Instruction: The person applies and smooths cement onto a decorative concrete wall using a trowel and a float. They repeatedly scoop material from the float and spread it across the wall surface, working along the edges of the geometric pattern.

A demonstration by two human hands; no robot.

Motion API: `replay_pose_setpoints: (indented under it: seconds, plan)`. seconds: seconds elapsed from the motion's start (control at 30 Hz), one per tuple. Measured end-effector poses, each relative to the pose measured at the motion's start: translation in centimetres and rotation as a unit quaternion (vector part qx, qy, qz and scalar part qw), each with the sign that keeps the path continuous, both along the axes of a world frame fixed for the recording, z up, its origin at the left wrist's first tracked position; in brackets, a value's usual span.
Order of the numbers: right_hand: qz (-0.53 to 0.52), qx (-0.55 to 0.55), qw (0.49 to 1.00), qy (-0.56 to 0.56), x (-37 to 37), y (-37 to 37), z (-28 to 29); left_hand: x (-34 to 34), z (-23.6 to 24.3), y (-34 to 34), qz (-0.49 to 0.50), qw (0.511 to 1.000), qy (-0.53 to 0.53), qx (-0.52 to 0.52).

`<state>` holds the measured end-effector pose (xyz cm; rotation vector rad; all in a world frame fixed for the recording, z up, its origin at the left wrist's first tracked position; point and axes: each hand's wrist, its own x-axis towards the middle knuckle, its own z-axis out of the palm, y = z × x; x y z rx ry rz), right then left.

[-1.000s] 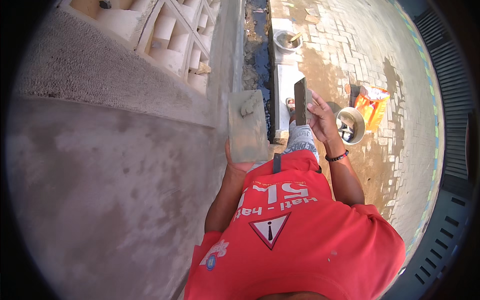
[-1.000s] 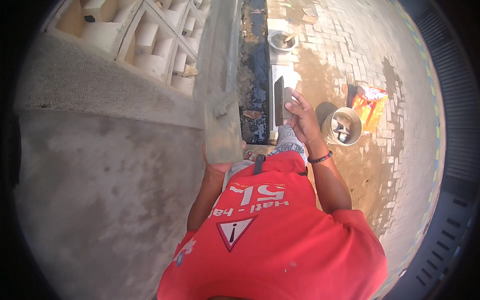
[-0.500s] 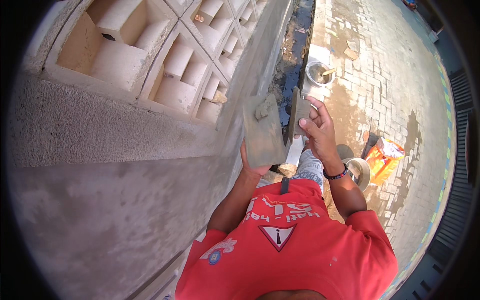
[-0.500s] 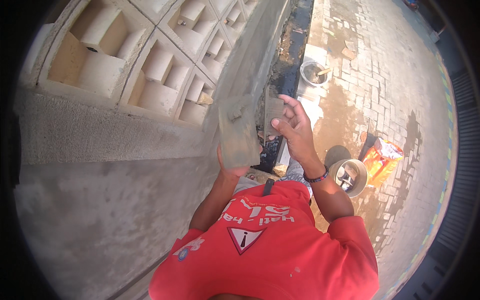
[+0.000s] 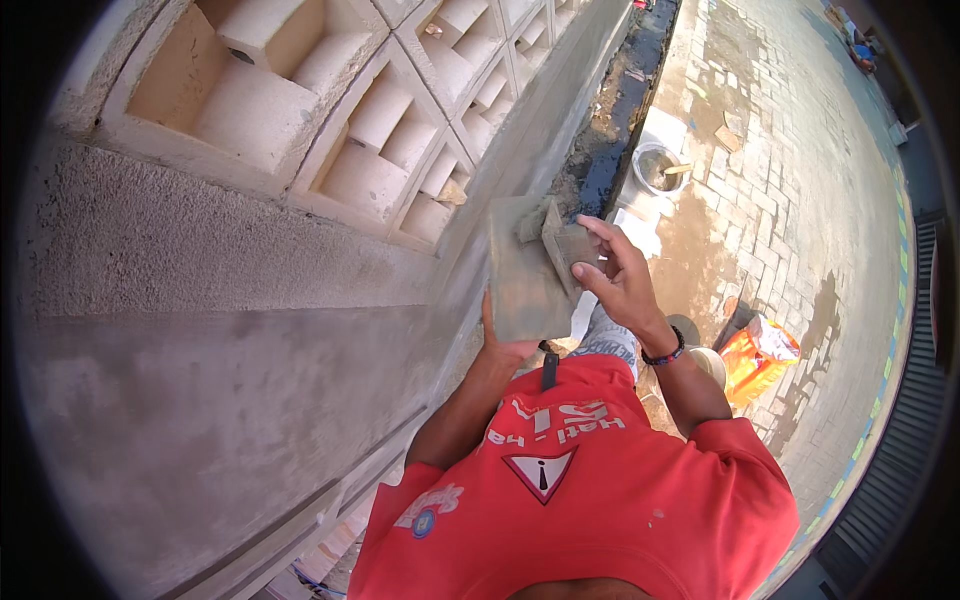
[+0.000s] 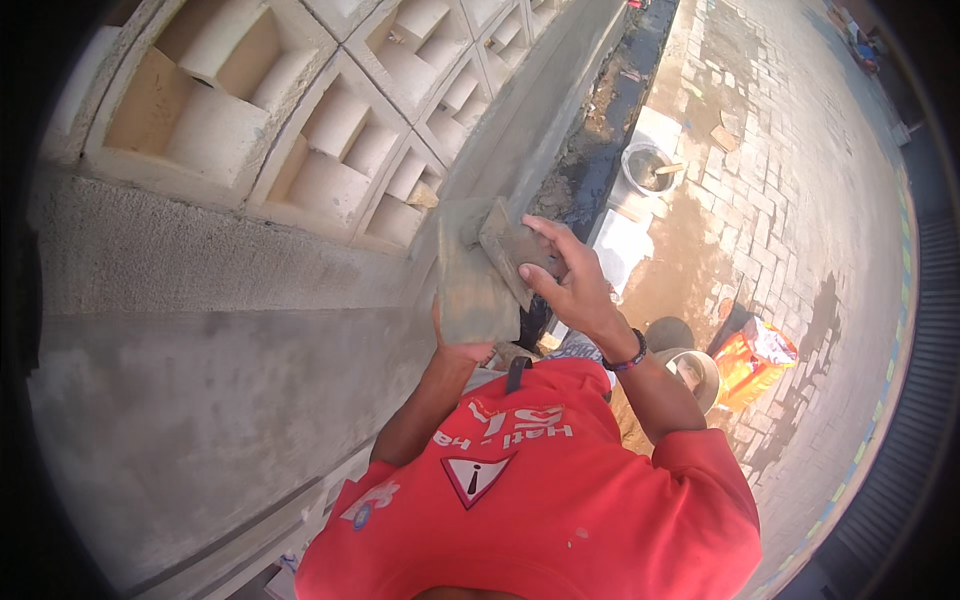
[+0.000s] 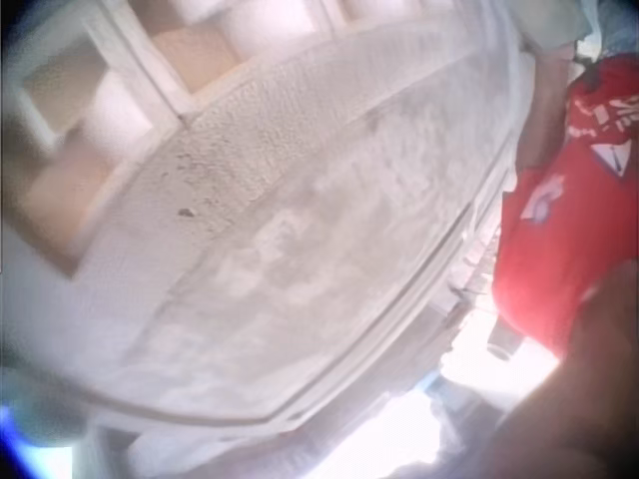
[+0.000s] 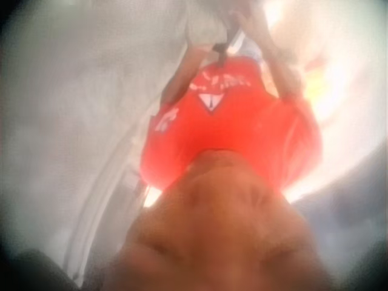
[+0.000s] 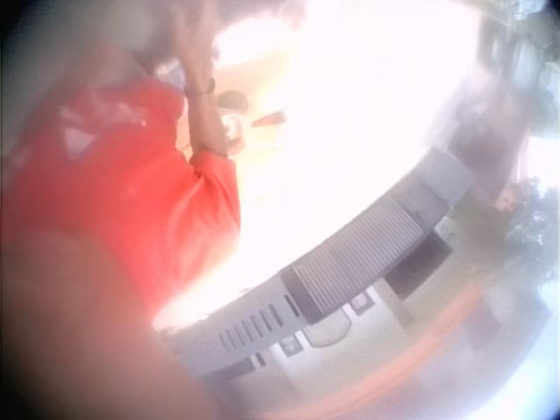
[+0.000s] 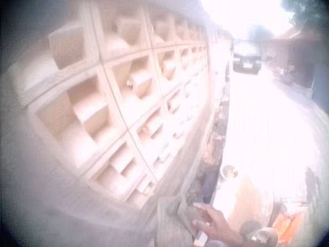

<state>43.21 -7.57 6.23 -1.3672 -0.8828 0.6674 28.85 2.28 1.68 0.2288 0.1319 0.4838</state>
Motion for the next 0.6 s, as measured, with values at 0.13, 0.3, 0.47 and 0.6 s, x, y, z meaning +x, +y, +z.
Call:
replay_pose_setpoints:
  seconds: [0.13,0.3,0.47,0.6]
  plan:
    - [0.052,-0.024,0.990,-0.126,-0.1,-0.1,0.5,-2.1,-1.4,0.1,0.015,1.000,-0.019,-0.003]
    - [0.089,-0.030,0.974,-0.207,-1.0,-0.2,0.7,-3.6,-2.1,0.5,0.033,0.999,0.010,-0.038]
    - [0.107,-0.073,0.950,-0.285,-1.4,-1.7,0.9,-4.8,-1.1,1.1,0.028,0.996,0.011,-0.085]
    - [0.066,-0.146,0.943,-0.291,-0.4,-3.5,-1.9,-5.9,-0.5,2.5,0.002,0.998,-0.052,-0.032]
